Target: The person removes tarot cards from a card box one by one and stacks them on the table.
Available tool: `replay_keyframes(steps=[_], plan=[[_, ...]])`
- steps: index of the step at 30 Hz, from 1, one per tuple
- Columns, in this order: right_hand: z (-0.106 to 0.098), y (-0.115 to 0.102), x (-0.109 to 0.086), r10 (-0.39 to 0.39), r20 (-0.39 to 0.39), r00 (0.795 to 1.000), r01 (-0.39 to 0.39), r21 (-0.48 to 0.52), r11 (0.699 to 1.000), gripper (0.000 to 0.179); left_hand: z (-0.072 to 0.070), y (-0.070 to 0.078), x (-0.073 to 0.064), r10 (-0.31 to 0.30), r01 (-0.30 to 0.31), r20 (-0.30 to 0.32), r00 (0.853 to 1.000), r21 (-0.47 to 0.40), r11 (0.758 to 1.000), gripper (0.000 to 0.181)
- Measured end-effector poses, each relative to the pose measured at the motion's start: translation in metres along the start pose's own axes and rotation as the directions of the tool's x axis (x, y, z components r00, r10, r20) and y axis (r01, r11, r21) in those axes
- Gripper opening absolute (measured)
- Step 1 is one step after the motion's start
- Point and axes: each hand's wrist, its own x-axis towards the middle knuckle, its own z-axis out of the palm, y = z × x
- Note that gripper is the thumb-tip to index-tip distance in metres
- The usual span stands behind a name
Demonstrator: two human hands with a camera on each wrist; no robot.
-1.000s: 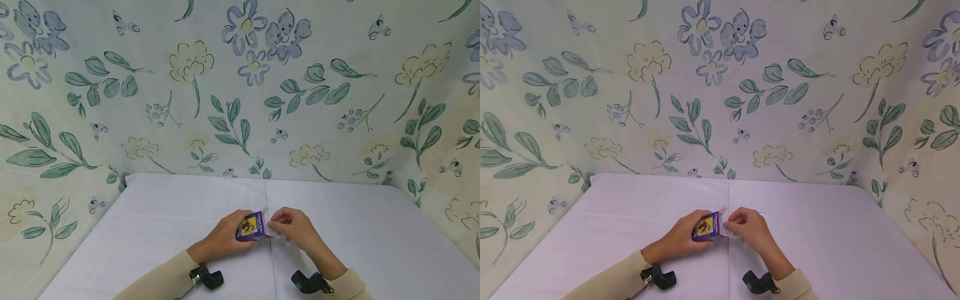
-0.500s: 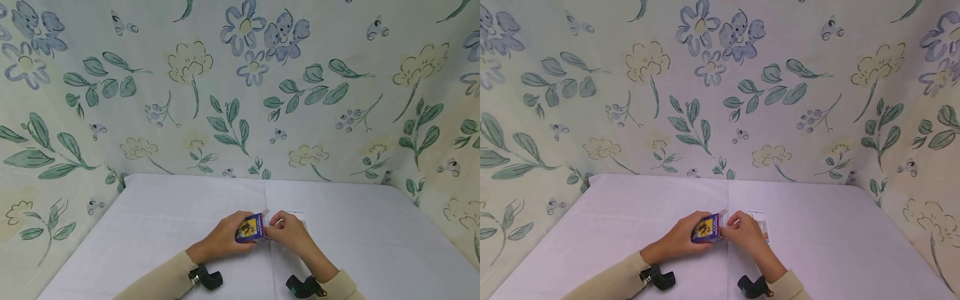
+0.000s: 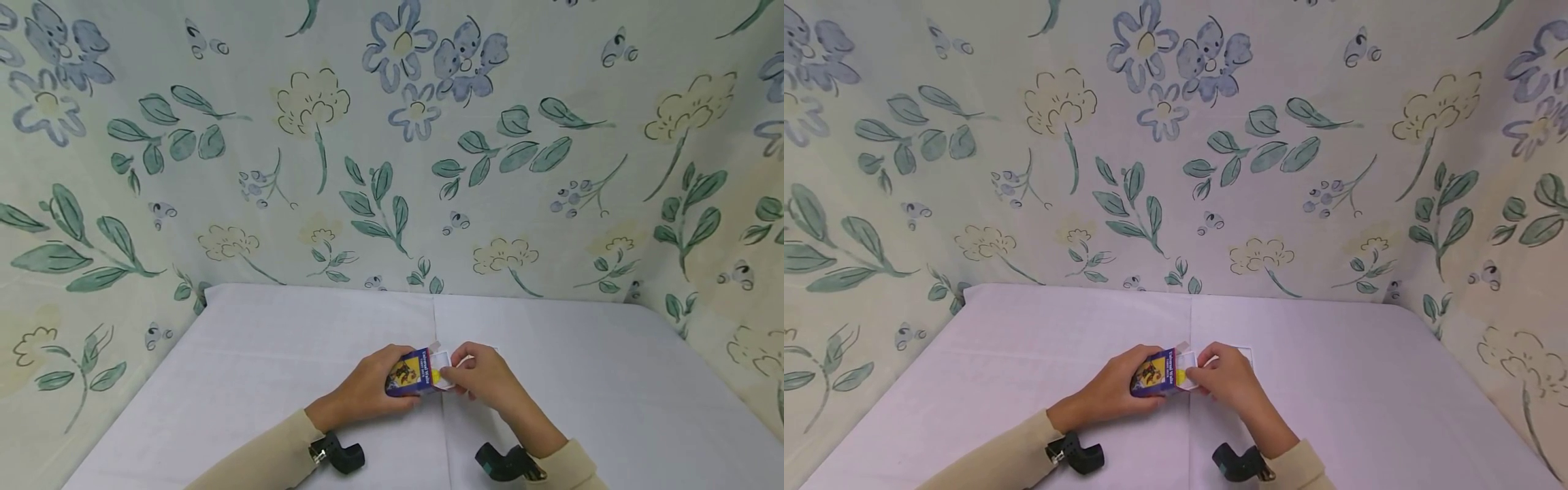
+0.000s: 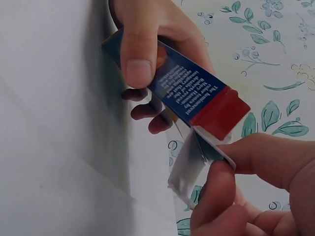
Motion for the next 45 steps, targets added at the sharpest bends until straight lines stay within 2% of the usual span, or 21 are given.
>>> replay_keyframes(steps=[9, 21, 45], plan=[[-0.012, -0.001, 0.000, 0.020, -0.021, 1.000, -0.019, 0.054, 0.998, 0.020, 0.000, 0.002, 0.000, -0.007, 0.007, -0.007, 1.000, 0.023, 1.000, 0.074], [-0.030, 0.003, 0.000, -0.015, -0.060, 0.998, 0.016, 0.021, 1.000, 0.017, 0.001, 0.000, 0.000, -0.011, 0.012, -0.015, 1.000, 0.027, 1.000, 0.076], [-0.069, 0.006, 0.002, 0.016, -0.008, 1.000, -0.015, 0.146, 0.989, 0.027, 0.000, -0.002, 0.001, 0.021, -0.021, -0.045, 0.999, -0.011, 1.000, 0.072]])
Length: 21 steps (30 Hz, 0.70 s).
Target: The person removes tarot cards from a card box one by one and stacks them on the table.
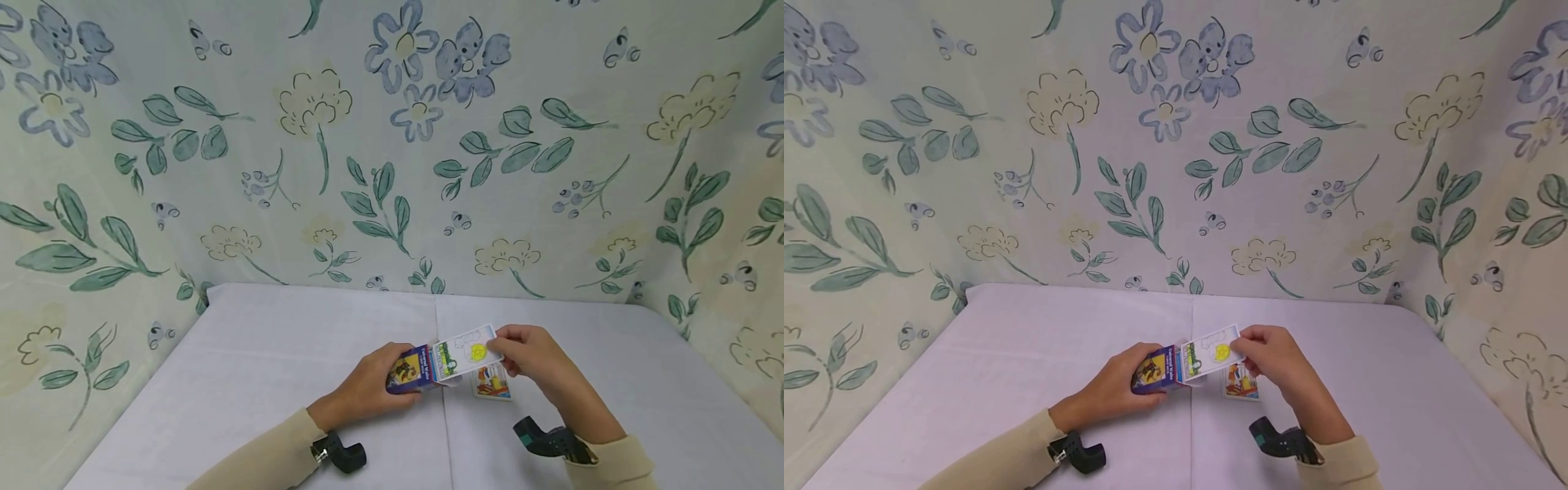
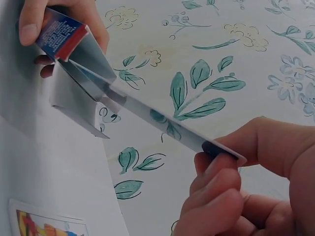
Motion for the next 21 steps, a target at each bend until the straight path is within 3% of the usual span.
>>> replay_keyframes(steps=[21], plan=[[-0.025, 0.004, 0.000, -0.010, -0.043, 0.999, 0.013, 0.076, 0.997, 0.048, 0.002, 0.000, 0.000, -0.022, 0.022, 0.000, 1.000, 0.010, 1.000, 0.072]])
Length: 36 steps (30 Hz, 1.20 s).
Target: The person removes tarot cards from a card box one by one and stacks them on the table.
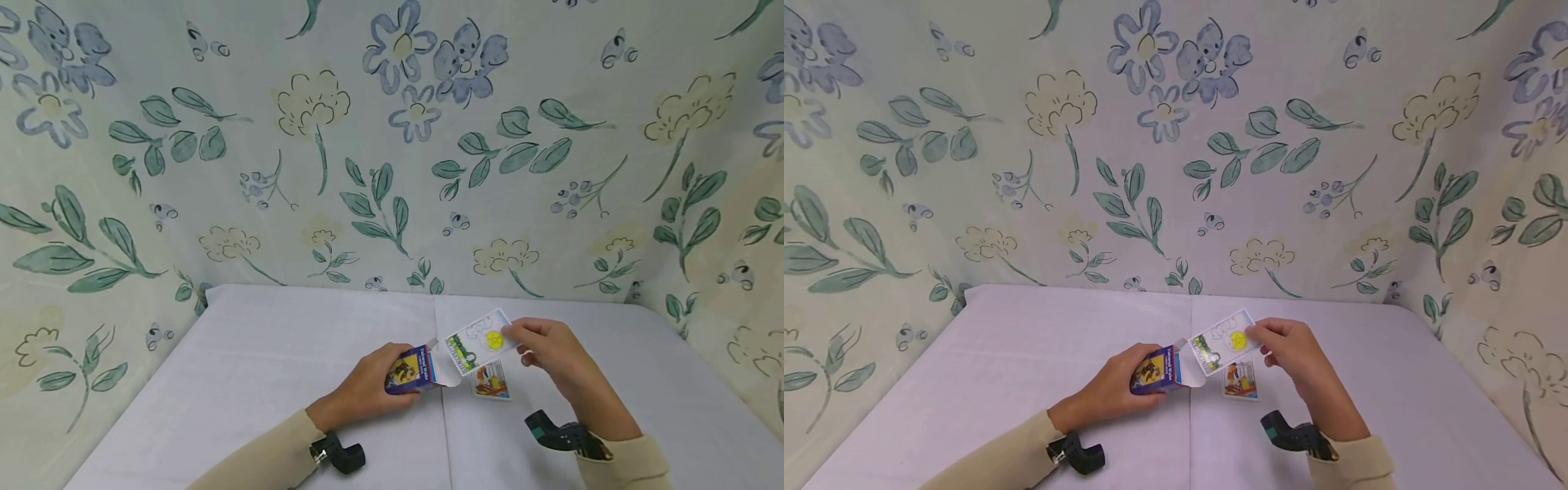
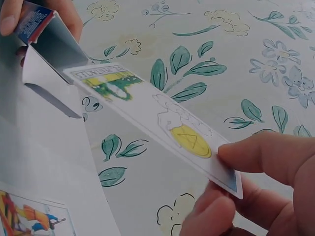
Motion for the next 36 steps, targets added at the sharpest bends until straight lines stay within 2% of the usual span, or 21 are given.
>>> replay_keyframes(steps=[10, 22, 26, 32, 36], plan=[[-0.003, 0.001, 0.000, -0.006, 0.034, 0.999, 0.002, 0.129, 0.992, 0.042, 0.000, 0.000, 0.000, -0.008, 0.008, 0.006, 1.000, 0.004, 1.000, 0.073], [-0.002, 0.010, 0.005, -0.019, 0.012, 1.000, 0.018, 0.064, 0.998, 0.047, -0.001, 0.000, 0.000, 0.012, -0.012, 0.007, 1.000, -0.015, 1.000, 0.072], [-0.002, 0.013, 0.007, 0.003, 0.000, 1.000, -0.003, 0.037, 0.999, 0.053, -0.001, 0.000, 0.000, 0.015, -0.015, 0.007, 1.000, -0.022, 1.000, 0.071], [-0.004, 0.017, 0.009, 0.052, -0.005, 0.999, -0.051, 0.058, 0.997, 0.067, -0.001, 0.000, 0.000, 0.013, -0.013, 0.006, 1.000, -0.019, 1.000, 0.072], [-0.004, 0.020, 0.012, 0.088, -0.021, 0.996, -0.087, 0.062, 0.994, 0.068, -0.001, 0.000, 0.000, 0.005, -0.004, 0.011, 1.000, -0.017, 1.000, 0.072]])
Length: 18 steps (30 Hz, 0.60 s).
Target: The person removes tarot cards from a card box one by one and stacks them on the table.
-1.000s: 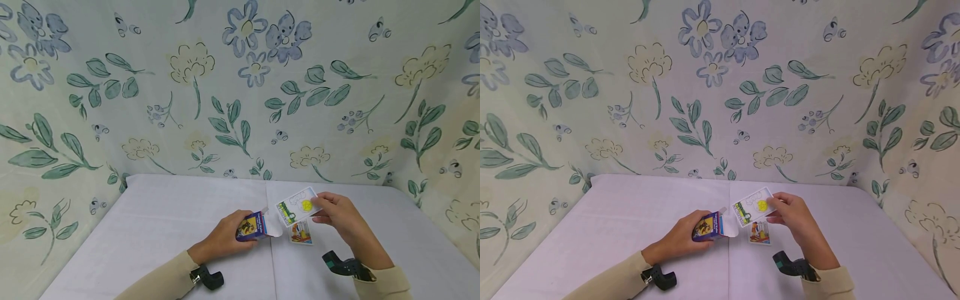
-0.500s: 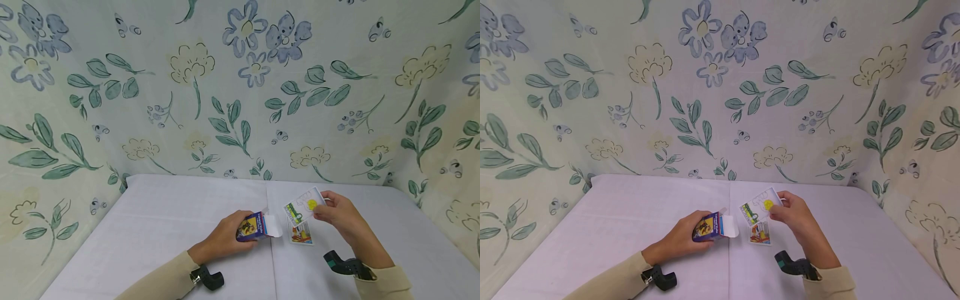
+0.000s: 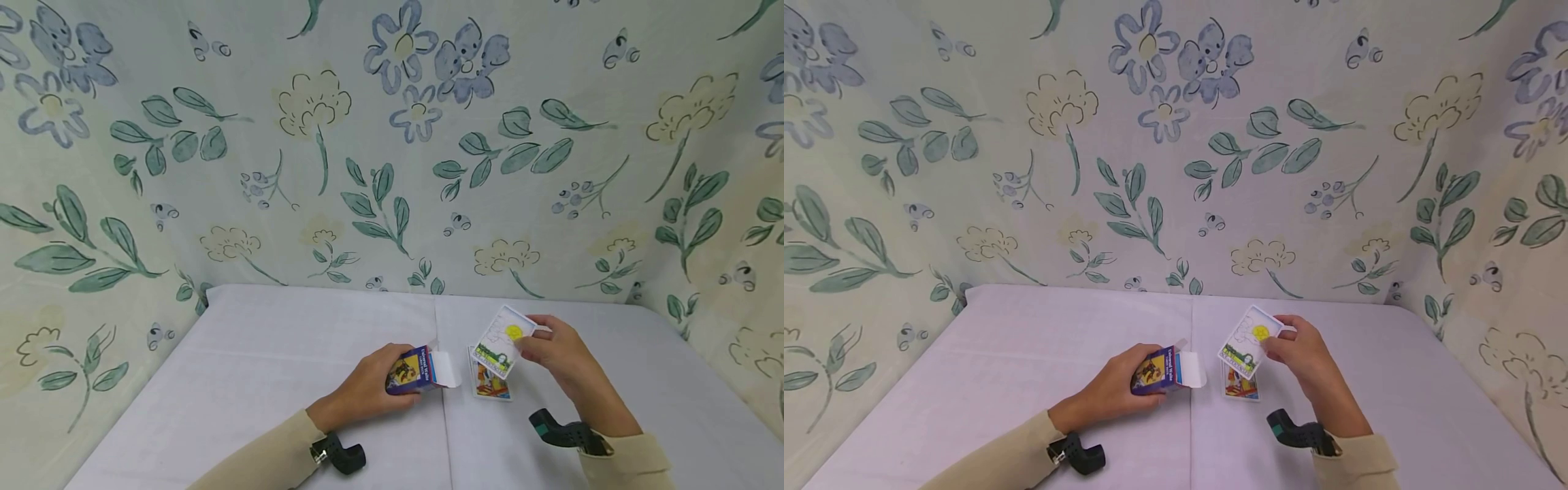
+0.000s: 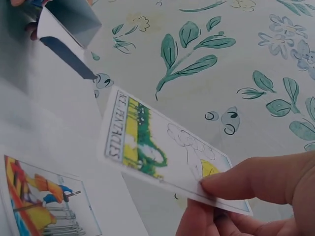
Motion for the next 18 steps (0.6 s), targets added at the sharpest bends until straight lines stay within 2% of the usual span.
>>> replay_keyframes(steps=[6, 13, 18], plan=[[0.001, 0.010, 0.006, 0.032, -0.042, 0.999, -0.034, -0.031, 0.999, 0.054, 0.000, -0.001, -0.001, 0.003, -0.003, -0.002, 1.000, 0.000, 1.000, 0.072], [0.006, 0.026, 0.015, 0.086, -0.092, 0.992, -0.090, -0.038, 0.995, 0.050, 0.000, -0.001, 0.000, 0.004, -0.004, 0.001, 1.000, 0.004, 1.000, 0.073], [0.010, 0.035, 0.022, 0.101, -0.114, 0.988, -0.112, -0.092, 0.990, 0.045, 0.000, -0.001, 0.000, -0.001, 0.001, 0.001, 1.000, 0.006, 1.000, 0.073]])
